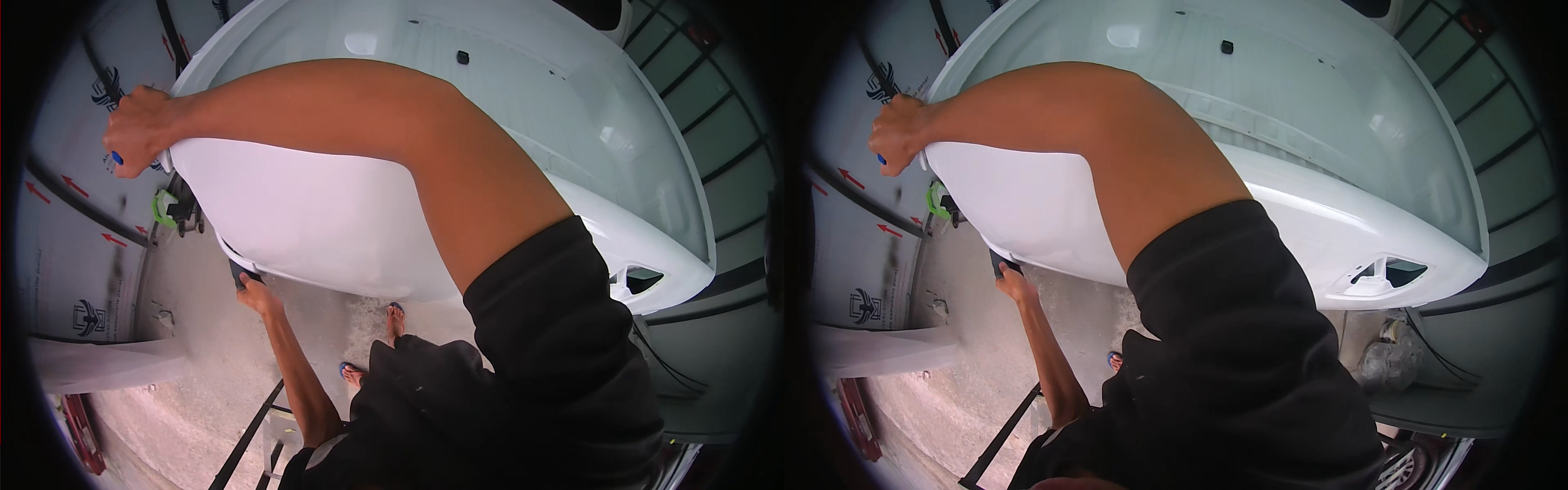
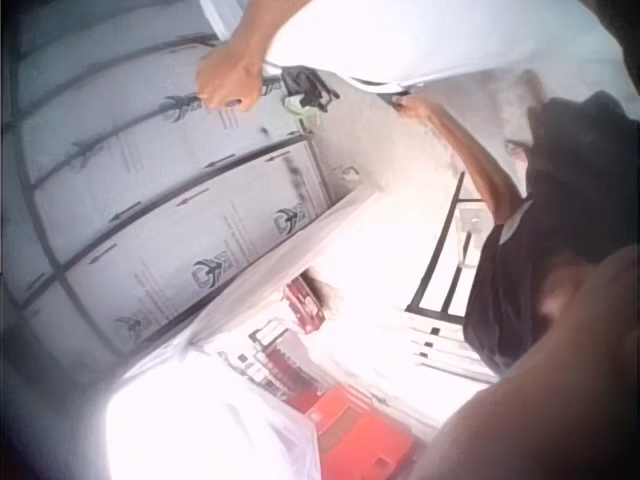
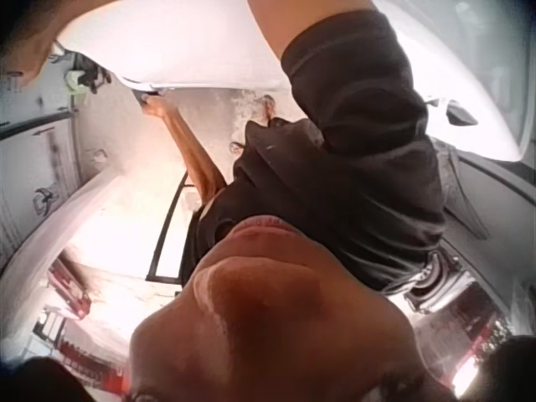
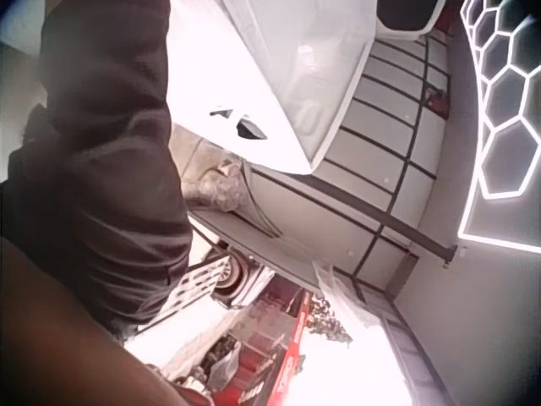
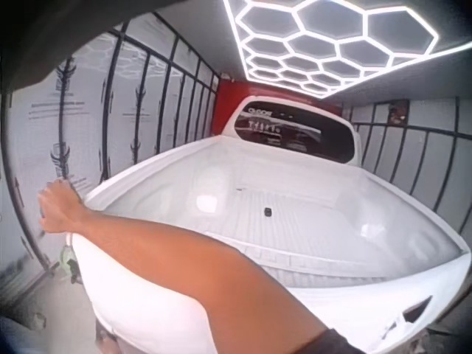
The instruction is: The person sands a vehicle body panel using sandpaper and wipes it with a cloth, dipping the sandpaper and cloth into a bucket of water.
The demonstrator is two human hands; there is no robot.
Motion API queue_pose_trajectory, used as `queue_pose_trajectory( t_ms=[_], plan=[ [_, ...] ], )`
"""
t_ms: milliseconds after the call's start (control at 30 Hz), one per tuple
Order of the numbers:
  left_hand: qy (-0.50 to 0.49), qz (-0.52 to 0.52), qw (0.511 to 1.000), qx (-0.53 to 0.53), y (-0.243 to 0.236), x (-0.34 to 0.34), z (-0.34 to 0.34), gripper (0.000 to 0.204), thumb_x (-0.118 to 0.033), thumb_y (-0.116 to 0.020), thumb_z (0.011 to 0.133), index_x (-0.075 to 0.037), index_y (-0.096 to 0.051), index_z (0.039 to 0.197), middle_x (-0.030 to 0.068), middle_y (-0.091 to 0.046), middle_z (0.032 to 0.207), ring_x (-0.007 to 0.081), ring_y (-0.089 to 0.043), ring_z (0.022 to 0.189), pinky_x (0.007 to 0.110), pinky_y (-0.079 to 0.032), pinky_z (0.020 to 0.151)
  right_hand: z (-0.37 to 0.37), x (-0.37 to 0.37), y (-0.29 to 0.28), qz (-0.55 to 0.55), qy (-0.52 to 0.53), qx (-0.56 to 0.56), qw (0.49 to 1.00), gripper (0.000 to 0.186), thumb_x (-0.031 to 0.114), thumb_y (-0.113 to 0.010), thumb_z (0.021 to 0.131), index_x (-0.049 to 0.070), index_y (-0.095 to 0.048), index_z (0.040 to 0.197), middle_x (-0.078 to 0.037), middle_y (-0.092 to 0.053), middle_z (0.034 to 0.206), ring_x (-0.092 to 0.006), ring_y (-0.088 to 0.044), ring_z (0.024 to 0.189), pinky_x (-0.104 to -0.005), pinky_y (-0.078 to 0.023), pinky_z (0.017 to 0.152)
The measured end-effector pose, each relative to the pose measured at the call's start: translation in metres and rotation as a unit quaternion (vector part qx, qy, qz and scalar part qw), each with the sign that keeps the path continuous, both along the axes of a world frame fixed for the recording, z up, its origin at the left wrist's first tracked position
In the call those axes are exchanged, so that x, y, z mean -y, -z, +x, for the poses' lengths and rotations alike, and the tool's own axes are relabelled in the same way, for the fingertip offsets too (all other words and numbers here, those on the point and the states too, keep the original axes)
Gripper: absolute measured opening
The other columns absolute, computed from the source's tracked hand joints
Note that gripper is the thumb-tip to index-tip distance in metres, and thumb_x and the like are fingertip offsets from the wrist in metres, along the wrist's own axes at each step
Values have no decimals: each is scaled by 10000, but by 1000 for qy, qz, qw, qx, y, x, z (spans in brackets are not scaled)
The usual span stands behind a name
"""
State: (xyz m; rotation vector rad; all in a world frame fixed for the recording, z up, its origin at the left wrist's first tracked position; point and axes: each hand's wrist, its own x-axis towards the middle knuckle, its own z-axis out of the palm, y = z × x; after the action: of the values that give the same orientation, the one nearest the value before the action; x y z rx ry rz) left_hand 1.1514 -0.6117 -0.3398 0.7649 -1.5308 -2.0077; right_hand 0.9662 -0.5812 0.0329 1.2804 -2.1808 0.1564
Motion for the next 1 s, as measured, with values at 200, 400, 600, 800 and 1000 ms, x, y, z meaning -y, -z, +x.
queue_pose_trajectory(
  t_ms=[200,400,600,800,1000],
  plan=[
    [-27,32,999,7,-24,-1,-2,376,-142,-461,1033,201,-532,1168,229,-634,1151,277,-626,1006,379,-469,907,-5,0,-1,-23,-35,49,998,342,373,-581,675,90,-756,755,-161,-698,695,-339,-683,632,-448,-530,592],
    [-13,28,999,30,-27,-2,-1,364,-92,-441,1011,221,-559,1152,224,-663,1062,278,-646,948,388,-485,827,-8,0,-1,-17,-1,57,998,335,370,-604,657,92,-760,758,-168,-701,704,-348,-676,626,-431,-528,604],
    [46,-155,971,176,-20,5,-2,326,-54,-450,988,220,-579,1109,234,-679,1019,283,-670,896,393,-509,772,-8,1,-1,2,0,59,998,321,387,-604,675,121,-759,765,-145,-702,698,-325,-674,626,-409,-515,594],
    [22,-149,976,159,-2,17,-5,318,-76,-470,995,193,-584,1123,213,-680,1018,267,-675,903,367,-506,795,-11,1,2,8,-1,53,999,328,419,-614,689,125,-749,742,-124,-693,683,-304,-668,620,-400,-501,578],
    [51,-15,995,90,-3,25,-5,307,-85,-458,1017,166,-604,1117,177,-679,1002,223,-657,831,311,-506,747,-6,0,0,-23,-31,60,997,317,412,-604,705,123,-735,706,-129,-699,701,-314,-664,622,-411,-505,587]
  ],
)
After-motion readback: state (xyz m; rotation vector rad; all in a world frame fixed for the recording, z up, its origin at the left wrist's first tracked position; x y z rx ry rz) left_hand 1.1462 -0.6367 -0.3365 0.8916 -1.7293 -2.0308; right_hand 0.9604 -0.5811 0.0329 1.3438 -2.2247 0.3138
